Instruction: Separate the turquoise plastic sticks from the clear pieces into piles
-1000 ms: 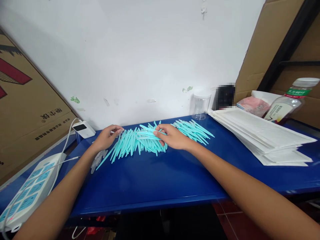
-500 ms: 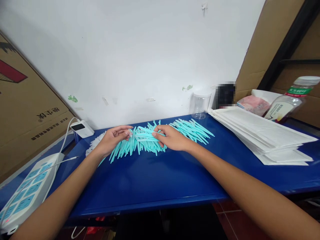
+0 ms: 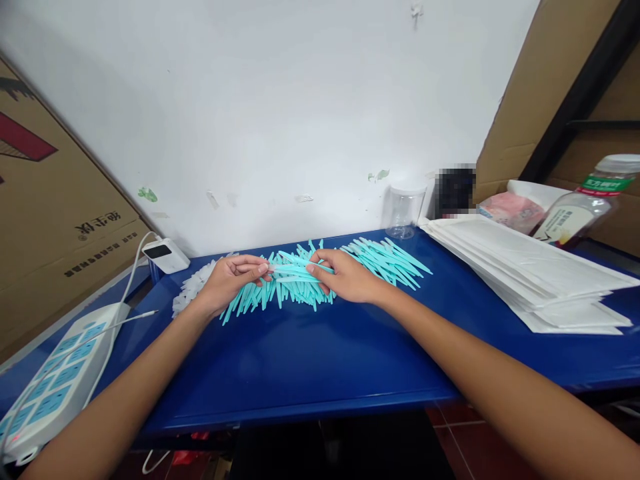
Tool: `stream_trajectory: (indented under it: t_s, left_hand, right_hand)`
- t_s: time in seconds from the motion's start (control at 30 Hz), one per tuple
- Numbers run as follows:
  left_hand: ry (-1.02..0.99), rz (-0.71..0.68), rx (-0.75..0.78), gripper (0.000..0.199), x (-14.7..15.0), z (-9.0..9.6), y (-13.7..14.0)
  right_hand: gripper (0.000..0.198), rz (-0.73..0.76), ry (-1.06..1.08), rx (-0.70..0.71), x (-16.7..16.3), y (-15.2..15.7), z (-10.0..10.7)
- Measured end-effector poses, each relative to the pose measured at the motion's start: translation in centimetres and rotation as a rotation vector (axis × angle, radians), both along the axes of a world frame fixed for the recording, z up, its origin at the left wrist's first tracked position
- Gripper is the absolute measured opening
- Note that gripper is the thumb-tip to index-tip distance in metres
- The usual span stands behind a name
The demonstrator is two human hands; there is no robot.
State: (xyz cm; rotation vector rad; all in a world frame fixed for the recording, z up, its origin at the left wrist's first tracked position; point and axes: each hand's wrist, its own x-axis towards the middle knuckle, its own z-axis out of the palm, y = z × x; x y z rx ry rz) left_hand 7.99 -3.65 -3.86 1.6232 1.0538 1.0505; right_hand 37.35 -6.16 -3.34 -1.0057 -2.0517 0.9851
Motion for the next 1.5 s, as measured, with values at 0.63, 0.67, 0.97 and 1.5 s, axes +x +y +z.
stream_trajectory:
  t_s: [0.63,0.67,0.97,1.5]
  left_hand:
    - [-0.047,-0.046,-0.18,0.039,1.7,-1.1,-1.0]
    - [-0.037,-0.044,-0.17,0.041,1.7,-1.0,-1.1]
    - [0.85,0.441,0.555,0.034,-5.6,2.5,1.9]
    - [1.231,0.219,0.337,0.021,-11.1,-1.7,6.9]
  right_hand:
    - [0.039,0.039,0.017,-0.04,-1.1,-1.1,-0.2]
    - [0.039,0.037,0.02,-0.041,-1.1,-1.1,-0.2]
    - [0.036,-0.126,0.041,0.07,-0.4,0.1,-0.3]
    - [0.025,-0.17,-0.014,0.129,-0.1,0.7,-0.6]
